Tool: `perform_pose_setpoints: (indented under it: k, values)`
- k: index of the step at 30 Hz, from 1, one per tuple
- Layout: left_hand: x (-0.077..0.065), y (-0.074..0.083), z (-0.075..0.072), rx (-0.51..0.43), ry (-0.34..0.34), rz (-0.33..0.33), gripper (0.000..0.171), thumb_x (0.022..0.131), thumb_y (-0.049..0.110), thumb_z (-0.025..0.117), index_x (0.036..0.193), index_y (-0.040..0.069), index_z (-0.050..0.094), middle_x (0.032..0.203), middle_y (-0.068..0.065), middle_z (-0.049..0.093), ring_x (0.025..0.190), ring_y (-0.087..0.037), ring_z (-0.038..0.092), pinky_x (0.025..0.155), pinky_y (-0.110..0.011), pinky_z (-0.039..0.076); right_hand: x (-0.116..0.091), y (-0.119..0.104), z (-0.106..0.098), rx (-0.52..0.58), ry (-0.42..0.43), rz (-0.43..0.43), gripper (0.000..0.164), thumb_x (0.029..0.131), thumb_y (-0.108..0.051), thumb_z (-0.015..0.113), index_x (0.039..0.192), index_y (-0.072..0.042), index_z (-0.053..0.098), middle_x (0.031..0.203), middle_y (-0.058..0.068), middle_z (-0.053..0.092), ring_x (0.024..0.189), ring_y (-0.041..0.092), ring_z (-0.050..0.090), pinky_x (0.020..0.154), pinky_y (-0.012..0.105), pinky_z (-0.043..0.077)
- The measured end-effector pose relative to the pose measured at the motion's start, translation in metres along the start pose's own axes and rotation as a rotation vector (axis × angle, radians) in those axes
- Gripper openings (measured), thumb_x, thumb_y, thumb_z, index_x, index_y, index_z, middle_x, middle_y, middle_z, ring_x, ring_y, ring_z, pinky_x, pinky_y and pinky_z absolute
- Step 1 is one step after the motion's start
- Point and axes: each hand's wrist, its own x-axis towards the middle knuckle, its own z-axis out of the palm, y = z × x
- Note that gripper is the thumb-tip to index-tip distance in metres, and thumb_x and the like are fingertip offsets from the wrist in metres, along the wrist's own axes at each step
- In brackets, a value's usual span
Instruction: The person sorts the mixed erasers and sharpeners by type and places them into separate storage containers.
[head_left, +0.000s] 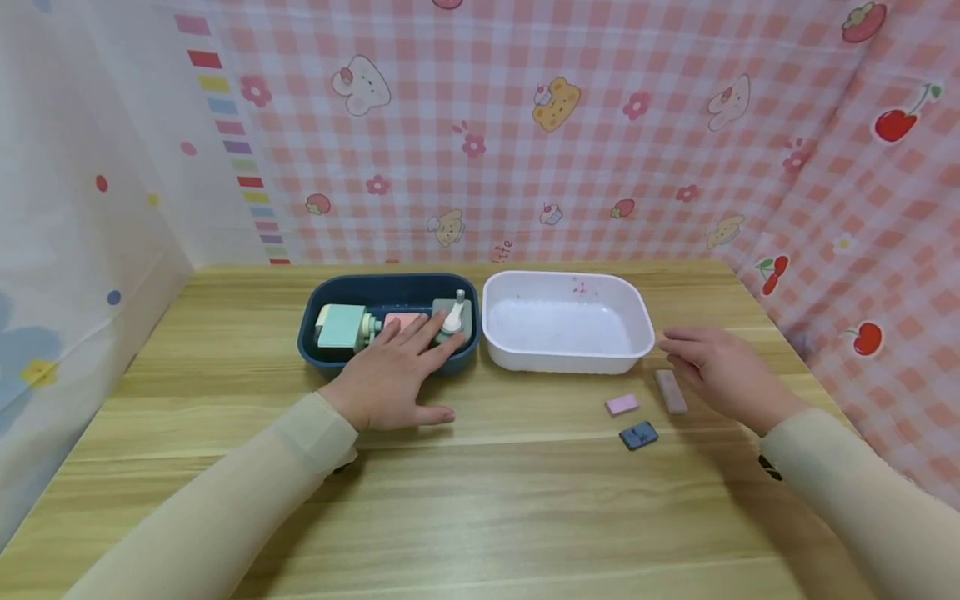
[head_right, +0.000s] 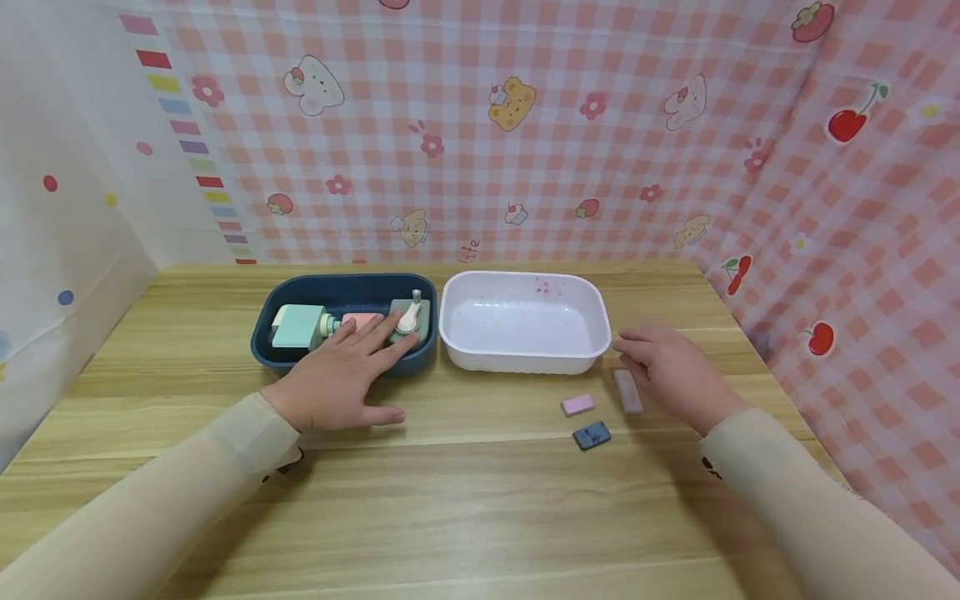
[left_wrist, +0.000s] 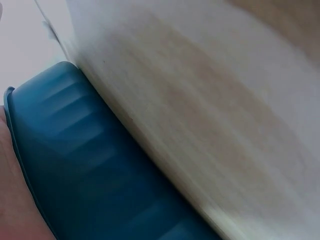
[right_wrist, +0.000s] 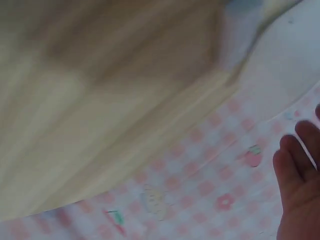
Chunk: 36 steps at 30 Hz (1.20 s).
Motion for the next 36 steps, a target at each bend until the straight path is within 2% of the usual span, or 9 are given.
perform_pose_setpoints:
  k: [3,8,11,13,17,24,30,36]
  values:
    - [-0.001,0.001,-0.001,-0.005,0.014,0.009,0.102,0.09,0.078,0.062,0.17,0.029,0.022,0.178,-0.01,0.01,0.164,-0.036,0.019,0.13,-0.064,0.016,-0.014,0.008,-0.001,0.015,-0.134,0.042,0.032,0.084,0.002,0.082,0.117,0.0,0.079,0.123,0.023,0.076,0.111,0.045,0.073,0.092,0.061,0.058]
    - [-0.001,0.0,-0.001,-0.006,0.021,0.012,0.102,0.09,0.078,0.063,0.17,0.029,0.022,0.178,-0.01,0.01,0.164,-0.036,0.019,0.13,-0.064,0.017,-0.03,0.013,-0.001,0.116,-0.368,0.162,0.038,0.095,-0.01,0.076,0.133,-0.009,0.074,0.144,0.021,0.066,0.129,0.045,0.065,0.103,0.061,0.053]
    - [-0.001,0.0,0.0,-0.008,0.02,0.013,0.103,0.09,0.078,0.063,0.17,0.029,0.022,0.178,-0.01,0.01,0.164,-0.036,0.019,0.13,-0.064,0.017,-0.034,0.013,0.0,0.167,-0.459,0.187,0.042,0.097,-0.019,0.076,0.138,-0.012,0.071,0.151,0.019,0.06,0.135,0.043,0.061,0.107,0.061,0.051]
    - [-0.001,0.0,0.0,-0.009,0.02,0.016,0.102,0.09,0.077,0.063,0.17,0.028,0.022,0.178,-0.011,0.01,0.164,-0.036,0.019,0.13,-0.064,0.017,-0.034,0.013,-0.001,0.184,-0.492,0.19,0.044,0.096,-0.022,0.078,0.139,-0.013,0.071,0.153,0.018,0.058,0.136,0.042,0.06,0.108,0.06,0.05]
    - [-0.001,0.0,0.0,-0.002,0.009,0.01,0.102,0.09,0.078,0.062,0.17,0.03,0.021,0.179,-0.01,0.009,0.164,-0.035,0.019,0.13,-0.064,0.017,-0.034,0.013,-0.001,0.202,-0.504,0.183,0.044,0.093,-0.02,0.081,0.136,-0.015,0.073,0.154,0.017,0.058,0.136,0.042,0.061,0.107,0.059,0.051]
    - [0.0,0.0,0.0,-0.007,0.013,0.01,0.101,0.09,0.078,0.062,0.17,0.029,0.022,0.178,-0.01,0.01,0.163,-0.036,0.02,0.13,-0.065,0.018,-0.03,0.018,0.003,0.188,-0.461,0.127,0.035,0.092,-0.014,0.081,0.127,-0.015,0.078,0.15,0.023,0.06,0.131,0.043,0.064,0.103,0.059,0.054]
    - [-0.001,0.001,-0.001,-0.017,0.019,0.011,0.101,0.09,0.077,0.064,0.17,0.028,0.023,0.178,-0.01,0.01,0.163,-0.037,0.021,0.13,-0.064,0.019,-0.031,0.02,0.008,0.193,-0.447,0.126,0.036,0.091,-0.016,0.082,0.126,-0.015,0.079,0.147,0.024,0.062,0.13,0.043,0.065,0.102,0.058,0.055]
    - [0.0,0.0,0.0,-0.019,-0.005,-0.005,0.101,0.091,0.078,0.061,0.17,0.031,0.02,0.179,-0.008,0.005,0.164,-0.035,0.018,0.13,-0.063,0.017,-0.029,0.017,0.008,0.18,-0.443,0.112,0.035,0.09,-0.012,0.081,0.125,-0.012,0.079,0.145,0.026,0.063,0.125,0.042,0.069,0.099,0.056,0.057]
